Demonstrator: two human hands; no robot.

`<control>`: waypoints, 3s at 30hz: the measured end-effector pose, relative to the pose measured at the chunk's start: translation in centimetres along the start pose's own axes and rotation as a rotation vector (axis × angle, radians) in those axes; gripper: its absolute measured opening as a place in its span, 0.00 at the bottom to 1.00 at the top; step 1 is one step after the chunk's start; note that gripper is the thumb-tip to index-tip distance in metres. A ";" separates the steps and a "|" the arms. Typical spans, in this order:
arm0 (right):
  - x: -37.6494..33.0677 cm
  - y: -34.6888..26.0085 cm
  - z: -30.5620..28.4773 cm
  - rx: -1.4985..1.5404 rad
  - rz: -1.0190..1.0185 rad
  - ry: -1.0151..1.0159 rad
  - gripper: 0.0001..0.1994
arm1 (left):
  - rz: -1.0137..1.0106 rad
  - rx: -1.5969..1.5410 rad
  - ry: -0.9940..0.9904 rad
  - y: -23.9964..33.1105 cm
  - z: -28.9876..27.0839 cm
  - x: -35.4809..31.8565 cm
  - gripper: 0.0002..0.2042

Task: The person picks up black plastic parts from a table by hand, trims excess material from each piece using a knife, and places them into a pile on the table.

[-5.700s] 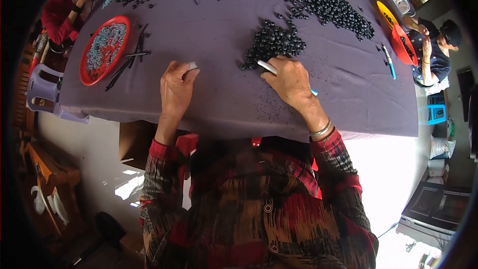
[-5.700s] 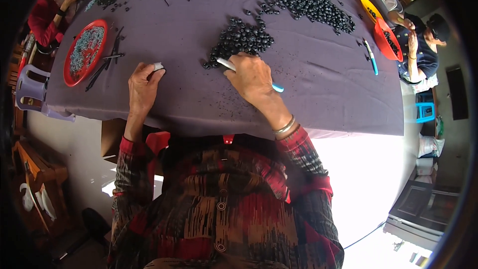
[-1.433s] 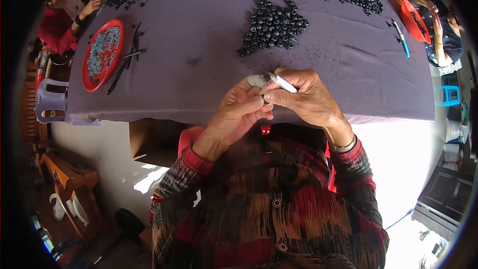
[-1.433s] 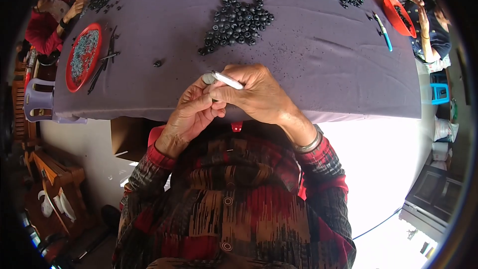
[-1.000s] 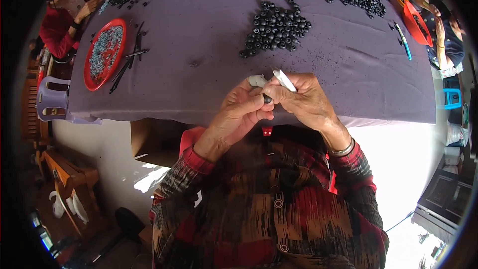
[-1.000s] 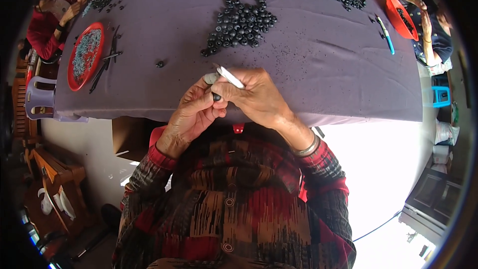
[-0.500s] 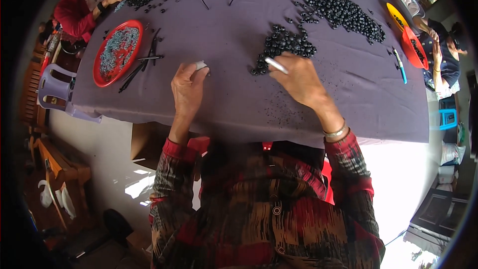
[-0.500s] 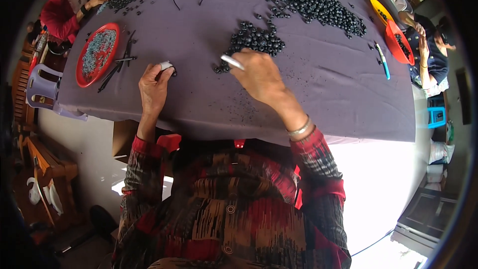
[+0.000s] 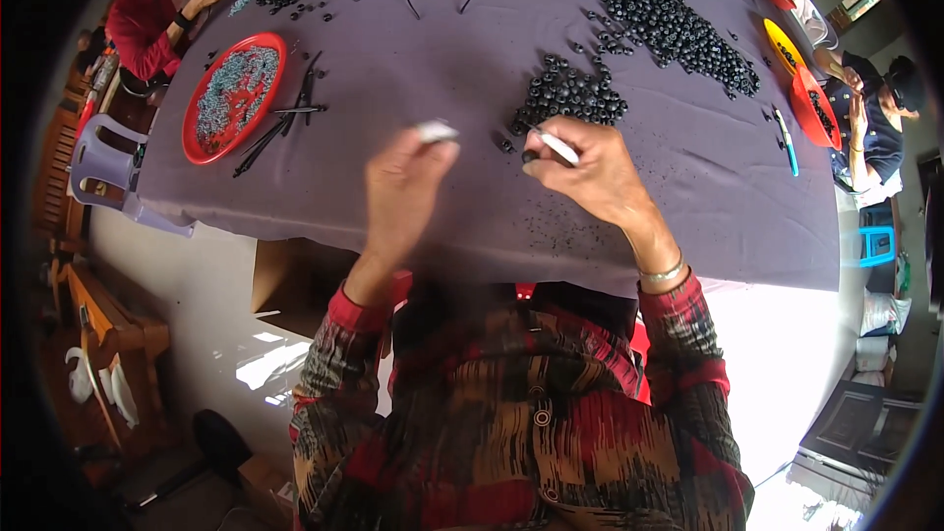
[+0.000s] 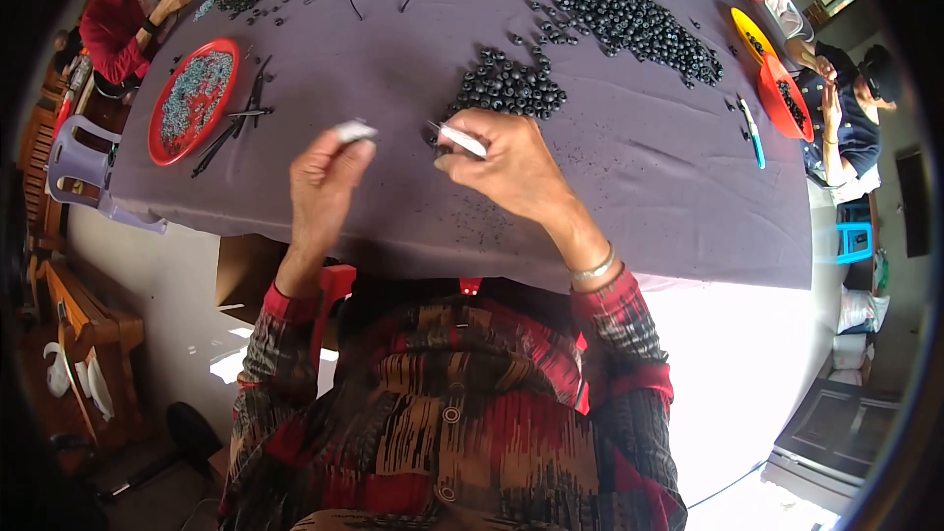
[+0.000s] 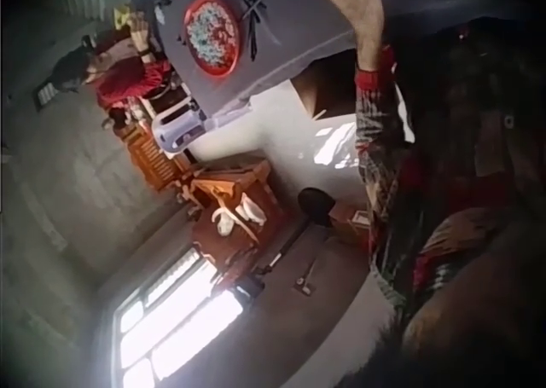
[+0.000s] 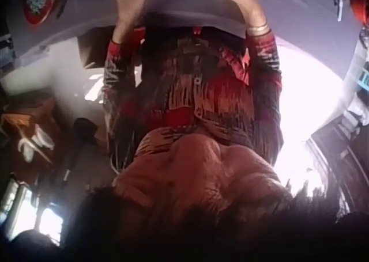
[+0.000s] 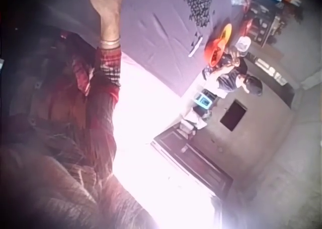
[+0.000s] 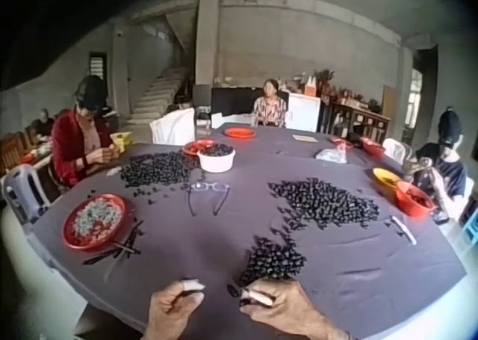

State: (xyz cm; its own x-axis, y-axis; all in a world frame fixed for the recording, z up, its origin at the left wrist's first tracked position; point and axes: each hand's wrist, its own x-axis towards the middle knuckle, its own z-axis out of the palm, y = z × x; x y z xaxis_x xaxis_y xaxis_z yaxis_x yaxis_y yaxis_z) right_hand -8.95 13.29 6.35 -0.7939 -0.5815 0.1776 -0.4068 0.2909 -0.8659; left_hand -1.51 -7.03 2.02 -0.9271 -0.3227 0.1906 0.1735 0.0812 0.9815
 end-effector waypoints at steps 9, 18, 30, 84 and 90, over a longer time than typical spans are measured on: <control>-4.5 -0.8 0.4 0.598 0.061 -0.027 0.10 | -0.321 -0.692 -0.482 2.0 4.5 -3.5 0.11; -5.3 -0.7 -0.6 0.366 -0.108 -0.035 0.09 | -0.443 -0.876 -0.501 2.3 5.6 -4.6 0.11; -5.2 -1.2 -0.6 0.779 0.172 -0.146 0.07 | -0.419 -0.856 -0.573 0.9 4.9 -4.0 0.08; -6.3 -0.1 0.4 -0.123 -0.226 0.077 0.11 | -0.401 -0.840 -0.414 -0.6 5.3 -4.8 0.07; -5.9 -0.1 -0.7 -0.064 0.043 0.063 0.15 | -0.476 -0.884 -0.384 -0.1 5.5 -5.1 0.05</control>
State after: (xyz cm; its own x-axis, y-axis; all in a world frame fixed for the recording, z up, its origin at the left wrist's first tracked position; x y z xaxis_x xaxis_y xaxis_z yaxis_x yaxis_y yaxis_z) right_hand -4.53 17.22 5.71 -0.8370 -0.5195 0.1718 -0.3985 0.3634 -0.8421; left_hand 1.36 -0.17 0.86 -0.9785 0.1891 -0.0823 -0.1966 -0.7350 0.6489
